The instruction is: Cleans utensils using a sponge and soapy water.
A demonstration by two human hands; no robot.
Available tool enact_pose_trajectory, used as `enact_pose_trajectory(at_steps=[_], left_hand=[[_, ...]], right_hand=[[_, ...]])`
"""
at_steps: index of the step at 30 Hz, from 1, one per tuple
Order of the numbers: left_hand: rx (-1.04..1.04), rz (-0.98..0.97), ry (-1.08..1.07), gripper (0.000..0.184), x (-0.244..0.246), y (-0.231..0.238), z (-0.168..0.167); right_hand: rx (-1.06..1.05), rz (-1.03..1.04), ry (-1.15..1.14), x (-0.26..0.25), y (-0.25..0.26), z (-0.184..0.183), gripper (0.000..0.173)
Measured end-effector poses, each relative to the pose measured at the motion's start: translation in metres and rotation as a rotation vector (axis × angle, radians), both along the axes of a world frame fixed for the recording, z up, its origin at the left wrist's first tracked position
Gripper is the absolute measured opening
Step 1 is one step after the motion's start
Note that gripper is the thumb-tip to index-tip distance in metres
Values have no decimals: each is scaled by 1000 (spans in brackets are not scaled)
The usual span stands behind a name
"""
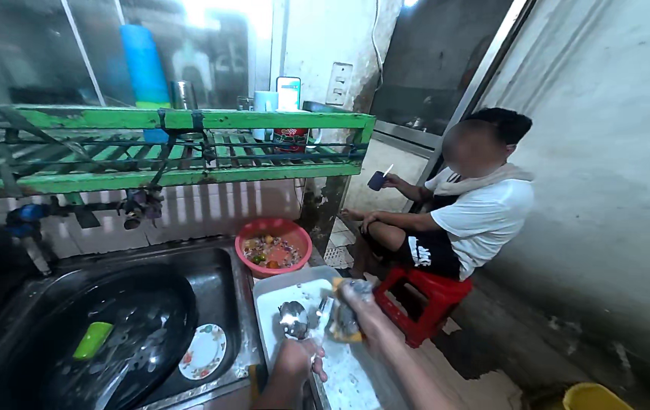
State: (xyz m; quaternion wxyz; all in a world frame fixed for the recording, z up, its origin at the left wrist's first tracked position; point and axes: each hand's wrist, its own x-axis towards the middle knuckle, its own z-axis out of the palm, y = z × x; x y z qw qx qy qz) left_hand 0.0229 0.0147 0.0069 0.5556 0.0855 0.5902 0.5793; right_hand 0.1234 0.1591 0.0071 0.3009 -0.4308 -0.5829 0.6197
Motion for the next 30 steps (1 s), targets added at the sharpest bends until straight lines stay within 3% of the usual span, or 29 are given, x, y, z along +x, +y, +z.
enact_pose_trajectory(at_steps=[2,4,7,9,11,14,18,22,25,28,30], left_hand=[[75,-77,-14,15,3,-2,1],[129,-167,-8,16,4,-5,1],[93,-190,37,22,4,-7,-1],[31,-128,45,20,5,-3,-1],[-17,-70,39,18,4,1,-1],[-2,-51,54,19,4,-1,3],[105,59,127,14,1,-7,-1],[157,84,62,28,-2,-4,-5],[115,10,-21,28,1,-9,5],[248,84,-123,28,-4,-9,0],[269,152,-124,27,-6,-5,0]], right_hand=[[-39,149,-152,2,-17,4,61],[51,117,-223,0,-21,10,60],[95,-141,100,0,0,10,47],[-68,-252,309,-1,7,17,31],[-174,-223,257,-4,-12,20,30],[-125,-32,-39,-13,-53,12,50],[-24,117,-335,3,-26,26,55],[-35,628,-688,23,-10,40,53],[-48,884,-756,22,-36,36,55],[-26,1054,-762,37,-26,22,52],[-27,992,-758,50,-9,29,45]])
